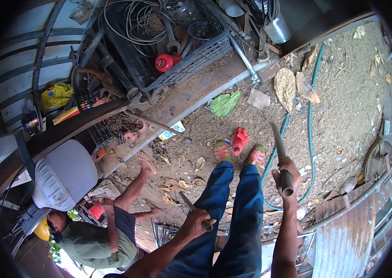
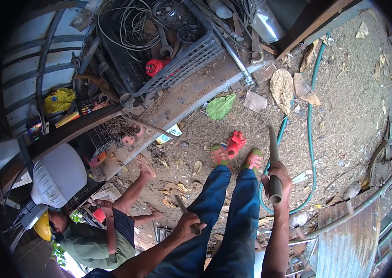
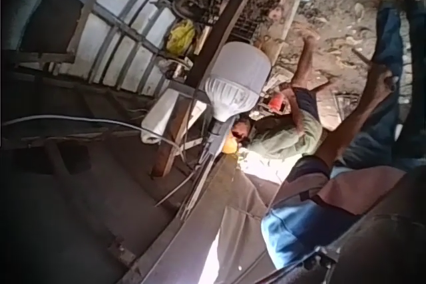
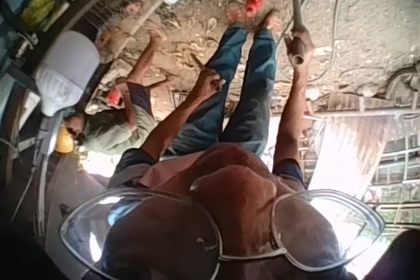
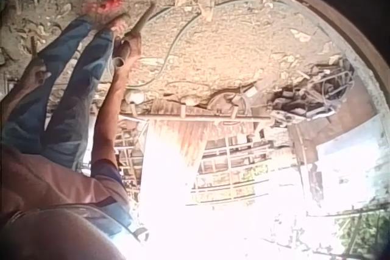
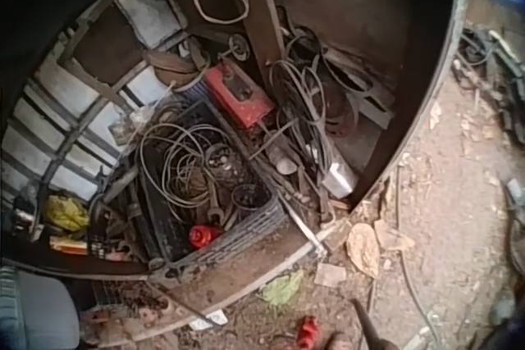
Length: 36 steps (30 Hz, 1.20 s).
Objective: Picking up and organizing metal pipes and scraps from a storage container.
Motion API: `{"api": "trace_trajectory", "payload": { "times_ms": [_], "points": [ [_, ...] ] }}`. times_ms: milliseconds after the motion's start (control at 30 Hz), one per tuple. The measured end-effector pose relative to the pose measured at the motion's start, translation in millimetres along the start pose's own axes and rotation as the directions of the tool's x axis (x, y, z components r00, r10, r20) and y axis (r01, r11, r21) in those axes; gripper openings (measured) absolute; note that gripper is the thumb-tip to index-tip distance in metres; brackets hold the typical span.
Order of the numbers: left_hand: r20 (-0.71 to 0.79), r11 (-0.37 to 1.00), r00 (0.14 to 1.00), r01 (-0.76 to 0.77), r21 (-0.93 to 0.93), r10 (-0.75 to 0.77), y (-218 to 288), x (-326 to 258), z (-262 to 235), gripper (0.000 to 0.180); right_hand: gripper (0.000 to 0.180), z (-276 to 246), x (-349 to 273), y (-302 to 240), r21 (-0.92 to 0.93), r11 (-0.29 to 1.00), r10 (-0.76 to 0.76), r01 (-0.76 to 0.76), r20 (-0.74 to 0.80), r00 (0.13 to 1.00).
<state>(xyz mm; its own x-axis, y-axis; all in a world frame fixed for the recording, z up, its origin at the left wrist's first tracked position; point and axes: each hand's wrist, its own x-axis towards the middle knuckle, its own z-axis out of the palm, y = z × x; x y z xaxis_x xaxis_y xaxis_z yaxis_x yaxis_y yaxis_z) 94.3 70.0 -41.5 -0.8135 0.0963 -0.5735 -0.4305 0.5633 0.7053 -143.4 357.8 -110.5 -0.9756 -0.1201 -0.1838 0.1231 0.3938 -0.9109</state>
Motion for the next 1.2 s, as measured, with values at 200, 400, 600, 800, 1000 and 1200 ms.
{"api": "trace_trajectory", "payload": {
  "times_ms": [200,400,600,800,1000,1200],
  "points": [
    [-0.038,0.992,0.998,-0.041,0.119,0.046,7,4,18,0.025,0.019,-2,-3,-28,-0.014,1.000,0.015,-0.017,-0.126,0.992],
    [0.053,0.991,0.999,-0.008,0.136,0.000,-4,3,17,0.026,0.003,-18,-18,-59,-0.131,0.958,0.218,-0.256,-0.254,0.942],
    [-0.031,0.990,0.996,0.090,0.108,-0.087,-13,-1,29,0.023,0.017,-54,-11,-35,-0.538,0.781,0.306,-0.317,-0.113,0.945],
    [0.027,0.988,0.993,0.111,0.108,-0.115,-17,-2,32,0.023,0.019,-73,7,-38,-0.513,0.846,0.211,-0.144,0.076,0.974],
    [0.023,0.986,0.994,0.102,0.134,-0.106,-13,0,27,0.022,0.019,-58,7,-49,-0.499,0.858,0.257,-0.120,0.216,0.942],
    [0.039,0.984,0.990,0.129,0.126,-0.134,-4,8,32,0.023,0.009,-77,7,-14,-0.352,0.848,0.372,-0.397,-0.142,0.918]
  ]
}}
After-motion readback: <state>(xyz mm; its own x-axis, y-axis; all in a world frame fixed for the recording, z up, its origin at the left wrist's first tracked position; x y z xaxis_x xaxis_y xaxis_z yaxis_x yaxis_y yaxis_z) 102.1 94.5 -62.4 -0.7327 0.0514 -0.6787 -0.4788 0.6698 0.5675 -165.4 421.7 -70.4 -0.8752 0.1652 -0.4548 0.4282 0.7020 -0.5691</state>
